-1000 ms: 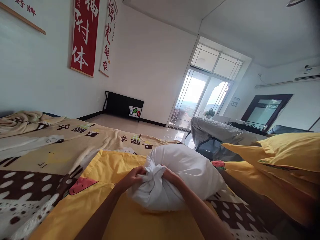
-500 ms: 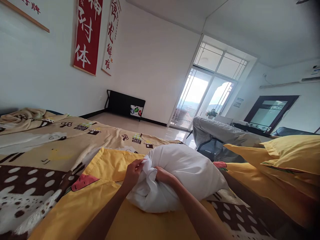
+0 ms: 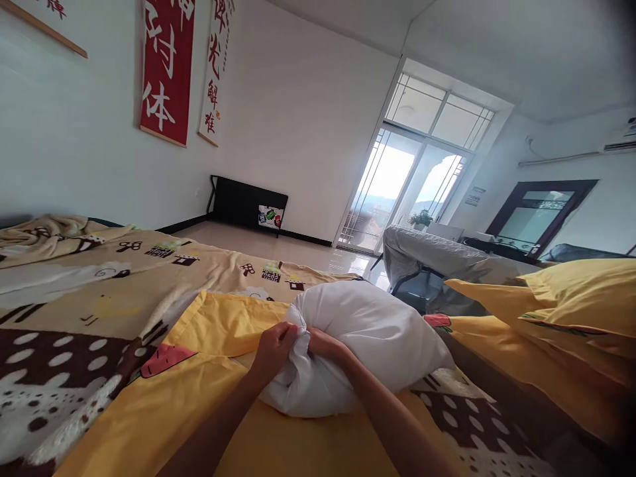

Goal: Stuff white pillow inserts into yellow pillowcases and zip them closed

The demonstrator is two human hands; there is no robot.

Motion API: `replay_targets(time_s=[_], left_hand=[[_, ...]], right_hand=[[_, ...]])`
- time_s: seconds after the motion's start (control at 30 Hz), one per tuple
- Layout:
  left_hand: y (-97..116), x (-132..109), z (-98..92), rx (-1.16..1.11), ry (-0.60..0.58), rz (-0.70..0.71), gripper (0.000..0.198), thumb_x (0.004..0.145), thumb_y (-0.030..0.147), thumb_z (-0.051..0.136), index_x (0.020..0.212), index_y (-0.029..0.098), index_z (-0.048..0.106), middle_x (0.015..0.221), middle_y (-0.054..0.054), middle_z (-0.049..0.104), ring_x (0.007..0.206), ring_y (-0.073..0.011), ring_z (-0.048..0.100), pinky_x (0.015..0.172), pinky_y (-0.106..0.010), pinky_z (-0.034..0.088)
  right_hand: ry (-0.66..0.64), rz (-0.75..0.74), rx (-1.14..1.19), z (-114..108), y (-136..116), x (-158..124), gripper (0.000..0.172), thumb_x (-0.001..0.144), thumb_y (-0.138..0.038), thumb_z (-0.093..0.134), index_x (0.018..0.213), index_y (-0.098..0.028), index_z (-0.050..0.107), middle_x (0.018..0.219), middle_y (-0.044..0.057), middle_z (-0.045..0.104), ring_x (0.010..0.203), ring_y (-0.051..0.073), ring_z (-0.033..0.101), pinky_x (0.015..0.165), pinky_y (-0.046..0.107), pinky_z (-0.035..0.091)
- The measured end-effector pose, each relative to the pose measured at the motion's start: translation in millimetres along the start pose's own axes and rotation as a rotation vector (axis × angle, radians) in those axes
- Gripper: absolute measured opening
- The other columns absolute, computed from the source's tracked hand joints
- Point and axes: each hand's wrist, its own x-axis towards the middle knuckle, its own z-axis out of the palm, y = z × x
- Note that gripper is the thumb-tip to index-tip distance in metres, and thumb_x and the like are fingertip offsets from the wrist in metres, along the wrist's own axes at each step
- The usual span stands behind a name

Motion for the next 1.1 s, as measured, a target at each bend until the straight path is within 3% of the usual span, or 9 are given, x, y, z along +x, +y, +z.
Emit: replay_targets(time_s=[0.1, 0.17, 0.3, 0.4, 0.53, 0.7, 0.87, 1.0, 1.1], left_hand=[[2.8, -3.9, 3.6, 0.144, -0.017, 0.064, 0.029, 0.074, 0.043, 0.063, 0.091, 0.018, 0.061, 0.086, -0.005, 0.065, 0.08, -0.0219, 0.059, 0.076, -0.032, 0.043], [3.8, -6.0, 6.5, 0.225, 0.002, 0.088, 0.022, 0.077, 0.036, 0.057, 0.09, 0.019, 0.06, 0.086, -0.006, 0.062, 0.081, -0.023, 0.057, 0.076, -0.035, 0.043], [0.1, -5.2, 5.9, 0.081, 0.078, 0.092, 0.009, 0.078, 0.026, 0.05, 0.075, 0.022, 0.058, 0.08, -0.005, 0.057, 0.08, -0.0229, 0.053, 0.08, -0.038, 0.043], [-7.2, 1.0, -1.9, -0.044, 0.164, 0.056, 0.006, 0.076, 0.024, 0.053, 0.075, 0.022, 0.059, 0.095, -0.007, 0.058, 0.098, -0.0243, 0.053, 0.093, -0.04, 0.04], [-19.6, 13.2, -15.3, -0.204, 0.252, -0.074, 0.014, 0.075, 0.029, 0.057, 0.086, 0.021, 0.061, 0.107, -0.009, 0.061, 0.107, -0.0243, 0.054, 0.096, -0.037, 0.038], [-32.1, 21.6, -26.7, -0.459, 0.303, -0.246, 0.026, 0.066, 0.042, 0.066, 0.073, 0.02, 0.056, 0.071, 0.001, 0.059, 0.073, -0.0165, 0.056, 0.068, -0.026, 0.044], [-33.3, 20.1, -29.0, -0.693, 0.272, -0.36, 0.034, 0.058, 0.045, 0.072, 0.071, 0.019, 0.054, 0.063, 0.005, 0.053, 0.058, -0.01, 0.049, 0.057, -0.021, 0.04], [-30.6, 18.1, -27.2, -0.781, 0.253, -0.404, 0.041, 0.055, 0.043, 0.077, 0.082, 0.017, 0.061, 0.073, 0.0, 0.062, 0.066, -0.0131, 0.057, 0.064, -0.024, 0.044], [-30.3, 18.1, -25.2, -0.803, 0.245, -0.421, 0.045, 0.053, 0.042, 0.08, 0.086, 0.016, 0.064, 0.077, -0.003, 0.065, 0.071, -0.0164, 0.06, 0.067, -0.027, 0.046]], right_hand=[[-0.048, 0.022, -0.114, -1.4, -1.8, -0.9, 0.022, 0.088, -0.035, 0.059, 0.09, -0.013, 0.063, 0.086, 0.001, 0.063, 0.077, 0.013, 0.059, 0.071, 0.029, 0.05], [-0.061, 0.049, -0.189, -1.7, -3.7, -1.5, 0.025, 0.091, -0.037, 0.057, 0.093, -0.013, 0.061, 0.088, 0.001, 0.063, 0.076, 0.012, 0.06, 0.07, 0.029, 0.052], [0.016, 0.079, -0.341, -4.0, -14.3, -8.0, 0.018, 0.087, -0.023, 0.055, 0.076, -0.011, 0.062, 0.077, 0.003, 0.064, 0.069, 0.013, 0.058, 0.066, 0.026, 0.046], [0.103, 0.017, -0.433, -9.4, -29.4, -26.2, 0.012, 0.079, -0.015, 0.053, 0.077, -0.013, 0.064, 0.081, 0.007, 0.068, 0.075, 0.017, 0.059, 0.071, 0.028, 0.043], [0.255, -0.139, -0.562, -13.7, -44.3, -71.9, 0.037, 0.081, -0.023, 0.05, 0.118, -0.019, 0.057, 0.118, 0.011, 0.062, 0.11, 0.024, 0.054, 0.097, 0.037, 0.036], [0.421, -0.302, -0.897, -17.1, -31.8, -124.2, 0.078, 0.081, -0.036, 0.057, 0.149, -0.017, 0.025, 0.15, 0.013, 0.035, 0.138, 0.027, 0.029, 0.111, 0.043, 0.023], [0.46, -0.294, -1.031, -35.4, -10.1, -121.6, 0.063, 0.089, -0.031, 0.046, 0.147, -0.014, 0.028, 0.149, 0.014, 0.036, 0.14, 0.024, 0.027, 0.109, 0.045, 0.021], [0.373, -0.4, -0.981, -50.5, -6.5, -97.2, 0.051, 0.09, -0.025, 0.044, 0.14, -0.011, 0.04, 0.143, 0.014, 0.045, 0.137, 0.022, 0.034, 0.107, 0.042, 0.026], [0.323, -0.361, -0.851, -57.4, -12.9, -79.3, 0.037, 0.092, -0.021, 0.043, 0.126, -0.015, 0.055, 0.133, 0.012, 0.056, 0.127, 0.021, 0.046, 0.107, 0.038, 0.026]])
